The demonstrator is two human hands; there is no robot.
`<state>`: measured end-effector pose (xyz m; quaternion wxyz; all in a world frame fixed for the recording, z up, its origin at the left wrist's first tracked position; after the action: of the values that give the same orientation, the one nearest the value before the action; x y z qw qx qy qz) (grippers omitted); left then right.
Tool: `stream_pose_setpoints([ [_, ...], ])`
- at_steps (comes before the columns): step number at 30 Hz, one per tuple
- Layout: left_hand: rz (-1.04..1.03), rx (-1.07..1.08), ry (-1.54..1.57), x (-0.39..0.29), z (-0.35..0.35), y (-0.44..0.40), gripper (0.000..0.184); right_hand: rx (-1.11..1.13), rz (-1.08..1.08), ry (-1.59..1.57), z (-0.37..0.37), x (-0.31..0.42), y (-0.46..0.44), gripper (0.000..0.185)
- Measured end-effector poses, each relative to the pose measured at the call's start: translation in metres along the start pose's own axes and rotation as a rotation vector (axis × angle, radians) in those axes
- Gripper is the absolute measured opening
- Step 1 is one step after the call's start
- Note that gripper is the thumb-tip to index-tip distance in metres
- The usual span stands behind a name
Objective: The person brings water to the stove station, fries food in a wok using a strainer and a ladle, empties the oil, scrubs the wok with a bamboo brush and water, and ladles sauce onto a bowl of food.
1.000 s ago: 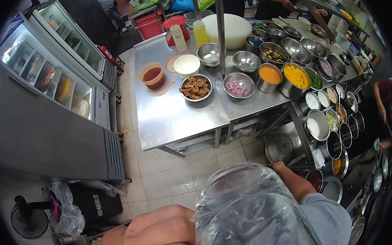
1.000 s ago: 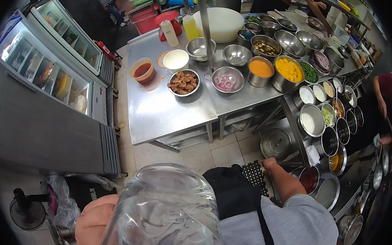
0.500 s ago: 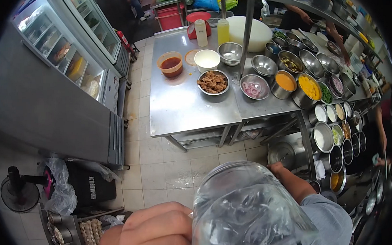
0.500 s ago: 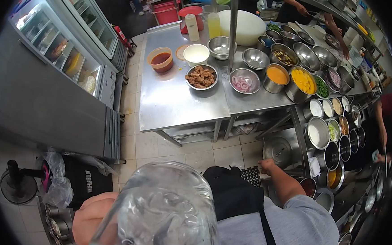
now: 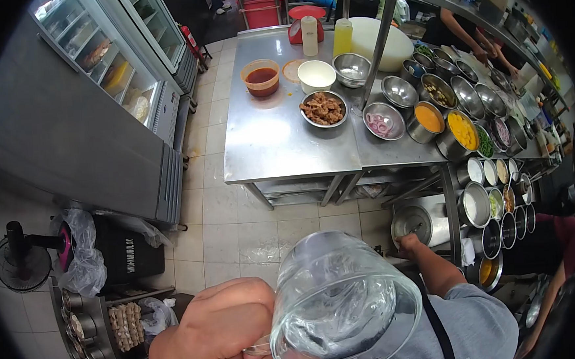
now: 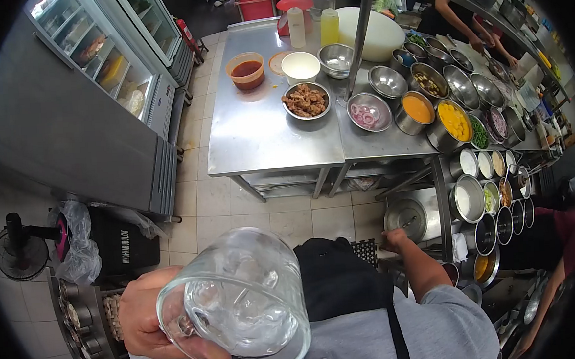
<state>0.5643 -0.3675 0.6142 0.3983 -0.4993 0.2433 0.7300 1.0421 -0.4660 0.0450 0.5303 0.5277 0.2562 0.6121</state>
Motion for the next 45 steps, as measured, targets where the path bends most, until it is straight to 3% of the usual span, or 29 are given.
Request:
stream_pose_setpoints([
  [7,-0.055,0.092,0.061,0.003,-0.004,-0.009,0.045,-0.053,0.038,0.172,-0.013,0.029,0.058,0.025],
  [9,-0.127,-0.071,0.066,0.000,-0.005,-0.008,0.044,-0.028,0.033,0.208,-0.013,0.029,0.060,0.027],
  [13,-0.204,-0.069,0.066,0.004,-0.001,-0.005,0.043,-0.042,0.026,0.190,-0.013,0.020,0.061,0.030],
  [15,-0.235,-0.146,-0.101,-0.019,0.005,-0.021,0.016,-0.052,0.049,0.236,-0.009,0.007,0.046,0.031],
  [17,-0.261,-0.134,-0.010,-0.005,-0.005,-0.015,0.018,-0.063,0.048,0.236,-0.009,0.009,0.057,0.031],
  [18,-0.278,-0.123,0.089,0.001,-0.008,-0.013,0.031,-0.074,0.039,0.243,-0.009,0.009,0.061,0.031],
  [22,-0.146,-0.107,0.109,-0.005,-0.006,-0.024,0.026,-0.085,0.027,0.239,0.003,-0.016,0.030,0.037],
  [24,-0.195,-0.086,-0.042,-0.011,-0.004,-0.029,0.025,0.135,0.378,0.958,0.006,-0.031,-0.005,0.042],
  [25,-0.193,-0.085,-0.044,-0.011,-0.004,-0.030,0.025,0.138,0.379,0.956,0.000,-0.028,0.001,0.042],
  [27,-0.316,-0.073,-0.011,-0.011,-0.006,-0.032,0.025,-0.133,0.037,0.341,0.000,-0.015,0.037,0.026],
  [30,-0.344,-0.083,0.040,-0.011,-0.007,-0.034,0.027,-0.151,0.157,0.511,-0.001,0.013,0.080,0.028],
  [33,-0.310,-0.002,0.076,-0.009,-0.007,-0.039,0.025,-0.121,0.272,0.722,0.002,0.008,0.061,0.027],
  [36,-0.386,-0.031,0.028,-0.010,-0.007,-0.040,0.024,-0.124,0.249,0.759,0.001,0.022,0.087,0.030],
  [45,-0.352,-0.028,0.060,-0.014,-0.007,-0.040,0.025,-0.136,0.264,0.833,0.000,-0.016,0.039,0.036],
])
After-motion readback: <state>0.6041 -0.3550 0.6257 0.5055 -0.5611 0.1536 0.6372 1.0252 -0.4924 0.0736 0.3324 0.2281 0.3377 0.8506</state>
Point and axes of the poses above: each hand's wrist, its own y-axis away from the middle knuckle, its own z-axis out of the back of the hand, x = y × z, the point moved 3 cm from there along -y, towards the middle knuckle, and after that the axes turned 4 degrees about y, right-handed, at the moved point
